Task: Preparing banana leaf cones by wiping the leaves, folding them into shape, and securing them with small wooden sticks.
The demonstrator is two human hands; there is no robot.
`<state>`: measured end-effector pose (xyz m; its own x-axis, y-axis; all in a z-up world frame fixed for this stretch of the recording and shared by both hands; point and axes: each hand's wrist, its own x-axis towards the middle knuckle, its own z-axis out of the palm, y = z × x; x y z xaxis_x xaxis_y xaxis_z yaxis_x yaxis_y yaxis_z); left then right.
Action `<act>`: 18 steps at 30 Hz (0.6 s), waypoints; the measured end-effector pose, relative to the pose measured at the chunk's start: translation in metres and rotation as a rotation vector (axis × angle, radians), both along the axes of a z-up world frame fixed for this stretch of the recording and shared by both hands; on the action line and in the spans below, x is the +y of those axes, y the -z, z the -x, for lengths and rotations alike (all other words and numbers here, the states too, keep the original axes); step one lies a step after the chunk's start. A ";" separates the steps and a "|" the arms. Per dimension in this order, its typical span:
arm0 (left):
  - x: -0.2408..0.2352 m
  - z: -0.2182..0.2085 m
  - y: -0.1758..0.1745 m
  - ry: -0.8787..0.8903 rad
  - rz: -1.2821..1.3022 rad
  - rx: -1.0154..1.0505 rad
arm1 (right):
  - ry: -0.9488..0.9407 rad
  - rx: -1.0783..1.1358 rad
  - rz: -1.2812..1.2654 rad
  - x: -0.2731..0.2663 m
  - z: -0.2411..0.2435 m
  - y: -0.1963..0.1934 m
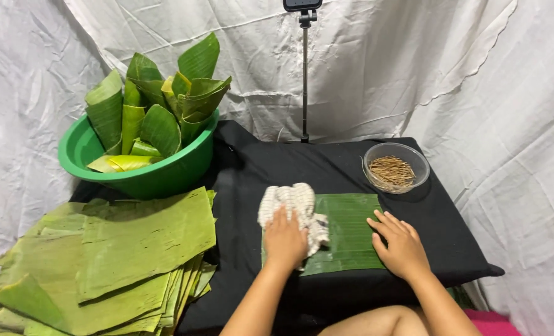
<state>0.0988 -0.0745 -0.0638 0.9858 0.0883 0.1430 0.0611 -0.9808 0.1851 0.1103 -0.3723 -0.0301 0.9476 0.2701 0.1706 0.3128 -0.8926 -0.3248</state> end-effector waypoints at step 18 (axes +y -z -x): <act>-0.147 0.017 0.009 0.261 0.023 -0.105 | -0.035 -0.018 0.047 -0.004 -0.003 0.011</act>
